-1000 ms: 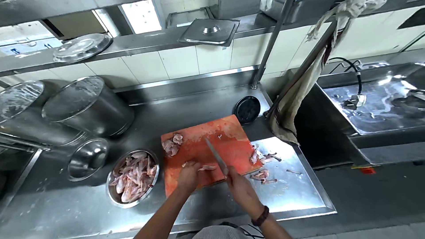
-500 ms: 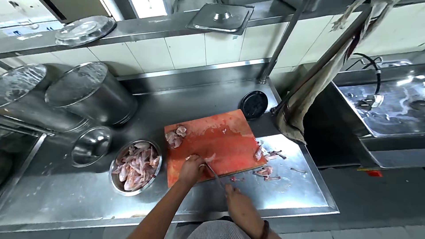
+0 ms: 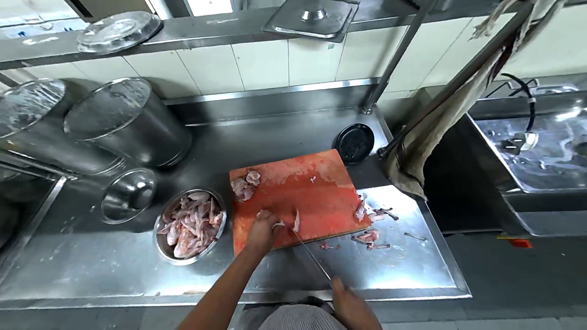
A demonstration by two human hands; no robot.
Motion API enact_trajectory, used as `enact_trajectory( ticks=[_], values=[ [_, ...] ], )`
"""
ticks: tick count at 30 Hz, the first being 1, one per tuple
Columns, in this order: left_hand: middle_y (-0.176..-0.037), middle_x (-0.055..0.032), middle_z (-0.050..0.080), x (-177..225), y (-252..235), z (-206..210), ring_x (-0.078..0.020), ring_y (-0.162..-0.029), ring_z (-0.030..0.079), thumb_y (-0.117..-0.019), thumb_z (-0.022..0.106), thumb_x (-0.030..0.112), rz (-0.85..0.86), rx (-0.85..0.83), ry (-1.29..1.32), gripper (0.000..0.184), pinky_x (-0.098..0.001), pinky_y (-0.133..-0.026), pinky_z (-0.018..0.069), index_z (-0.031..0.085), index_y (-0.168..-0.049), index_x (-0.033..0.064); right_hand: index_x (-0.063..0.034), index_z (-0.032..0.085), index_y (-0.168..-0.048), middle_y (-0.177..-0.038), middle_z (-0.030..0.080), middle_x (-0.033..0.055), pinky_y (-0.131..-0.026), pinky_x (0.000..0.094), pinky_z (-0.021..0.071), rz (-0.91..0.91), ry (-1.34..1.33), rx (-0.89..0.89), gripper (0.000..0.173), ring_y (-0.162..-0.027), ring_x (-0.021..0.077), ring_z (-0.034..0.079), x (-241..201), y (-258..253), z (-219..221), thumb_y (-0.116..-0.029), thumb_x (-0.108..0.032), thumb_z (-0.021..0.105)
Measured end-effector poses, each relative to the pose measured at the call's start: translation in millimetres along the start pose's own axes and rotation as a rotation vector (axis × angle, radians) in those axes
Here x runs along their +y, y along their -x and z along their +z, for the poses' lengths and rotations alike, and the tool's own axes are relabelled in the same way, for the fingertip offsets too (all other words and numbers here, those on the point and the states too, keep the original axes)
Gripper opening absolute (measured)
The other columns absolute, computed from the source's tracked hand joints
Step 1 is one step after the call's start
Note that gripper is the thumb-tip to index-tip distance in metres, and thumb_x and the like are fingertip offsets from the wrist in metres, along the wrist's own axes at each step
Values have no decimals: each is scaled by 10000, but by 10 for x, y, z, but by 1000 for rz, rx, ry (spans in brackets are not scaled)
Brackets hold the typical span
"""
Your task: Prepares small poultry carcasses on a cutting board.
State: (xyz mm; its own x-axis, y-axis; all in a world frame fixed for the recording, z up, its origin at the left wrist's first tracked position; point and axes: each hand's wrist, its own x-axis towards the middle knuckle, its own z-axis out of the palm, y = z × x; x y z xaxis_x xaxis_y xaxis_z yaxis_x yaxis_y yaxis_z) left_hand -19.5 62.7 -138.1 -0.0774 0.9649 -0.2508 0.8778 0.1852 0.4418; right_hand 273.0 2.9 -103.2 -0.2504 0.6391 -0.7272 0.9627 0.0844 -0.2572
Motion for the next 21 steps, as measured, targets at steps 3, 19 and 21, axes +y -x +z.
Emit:
enact_trajectory(
  ticks=[3, 19, 21],
  values=[
    [-1243, -70, 698, -29, 159, 43, -220, -1257, 612, -1013, 584, 306, 35, 10, 6, 286, -399, -1128, 456, 727, -1174, 118, -83, 469, -1434, -1190, 664, 265, -799, 597, 579, 23, -4, -27, 413, -987, 447, 710, -31, -38, 4, -1075, -273, 394],
    [-1487, -117, 542, 164, 1, -386, -322, -1380, 505, -960, 642, 364, -326, -83, -91, 482, -510, -1134, 436, 625, -1391, 148, -79, 508, -1376, -1092, 694, 193, -805, 532, 588, 26, -154, 240, 372, -947, 375, 723, 193, -271, -211, -1079, -296, 451],
    [-1482, -141, 541, 194, -68, -396, -327, -1322, 568, -970, 635, 301, -382, -151, -80, 431, -521, -1087, 489, 639, -1367, 133, -90, 499, -1381, -1112, 691, 190, -813, 525, 588, 32, -166, 220, 371, -959, 368, 722, 159, -273, -213, -1082, -302, 445]
  ],
)
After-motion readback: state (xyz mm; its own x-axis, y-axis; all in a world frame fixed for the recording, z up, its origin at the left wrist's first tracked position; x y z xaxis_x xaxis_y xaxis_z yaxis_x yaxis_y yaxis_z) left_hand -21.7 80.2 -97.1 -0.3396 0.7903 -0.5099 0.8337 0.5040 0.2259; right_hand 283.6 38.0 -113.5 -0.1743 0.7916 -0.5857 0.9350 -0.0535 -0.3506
